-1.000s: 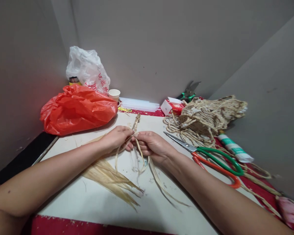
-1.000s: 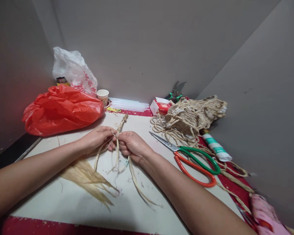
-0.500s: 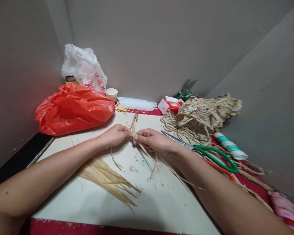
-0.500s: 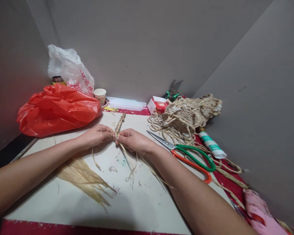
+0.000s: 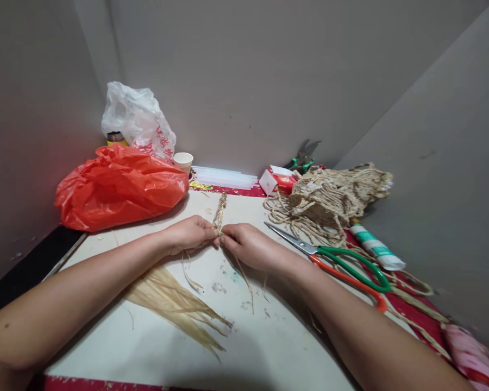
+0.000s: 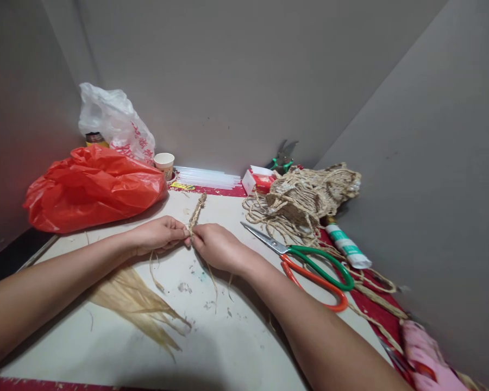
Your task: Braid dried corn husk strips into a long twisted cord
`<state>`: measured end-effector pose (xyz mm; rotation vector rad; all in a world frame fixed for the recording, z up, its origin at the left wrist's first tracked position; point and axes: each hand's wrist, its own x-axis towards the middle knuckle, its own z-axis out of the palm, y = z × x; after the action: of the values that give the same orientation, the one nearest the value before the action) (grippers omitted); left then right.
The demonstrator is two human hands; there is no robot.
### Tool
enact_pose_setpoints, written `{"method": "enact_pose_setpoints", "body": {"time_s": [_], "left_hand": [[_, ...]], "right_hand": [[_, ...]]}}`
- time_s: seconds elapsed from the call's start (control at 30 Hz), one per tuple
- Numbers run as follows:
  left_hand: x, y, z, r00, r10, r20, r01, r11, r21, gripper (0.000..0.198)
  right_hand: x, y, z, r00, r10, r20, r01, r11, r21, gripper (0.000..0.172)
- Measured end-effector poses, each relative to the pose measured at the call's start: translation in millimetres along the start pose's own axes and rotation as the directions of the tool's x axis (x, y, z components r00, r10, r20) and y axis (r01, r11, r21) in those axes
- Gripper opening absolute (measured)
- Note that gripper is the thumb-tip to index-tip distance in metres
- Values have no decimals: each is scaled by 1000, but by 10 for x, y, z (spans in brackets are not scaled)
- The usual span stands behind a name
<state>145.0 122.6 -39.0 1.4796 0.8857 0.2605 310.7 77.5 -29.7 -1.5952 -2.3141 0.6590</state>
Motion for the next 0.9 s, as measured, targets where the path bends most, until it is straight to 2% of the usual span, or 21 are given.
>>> {"method": "enact_pose_setpoints", "body": {"time_s": [0.23, 0.37, 0.43, 0.5, 0.63, 0.77, 0.9], "left_hand": [[23, -29, 40, 995, -14, -96, 19, 998, 58, 19], [22, -41, 53, 992, 2, -122, 4, 999, 54, 20], [13, -44, 53, 992, 22, -127, -18, 999, 30, 19], [4, -48, 50, 991, 30, -128, -30, 1000, 1, 21], [-6, -53, 42, 994, 39, -101, -47, 996, -74, 23], [-19, -40, 53, 997, 55, -61, -64, 985, -159, 31], [-47, -14, 61, 994, 57, -90, -71, 985, -156, 25]], "right_hand": [[-49, -6, -100, 999, 46, 11, -45, 998, -54, 26], [-61, -78, -97, 996, 90, -6, -89, 993, 83, 26], [-66, -136, -38, 996, 90, -1, -89, 980, 181, 27], [-78, -186, 46, 997, 76, -17, -71, 978, 196, 27], [-114, -216, 204, 995, 62, -82, -64, 998, -19, 29], [-149, -230, 266, 993, 69, -95, -88, 973, -214, 33], [-192, -324, 202, 998, 53, -31, -59, 970, -237, 30]]}}
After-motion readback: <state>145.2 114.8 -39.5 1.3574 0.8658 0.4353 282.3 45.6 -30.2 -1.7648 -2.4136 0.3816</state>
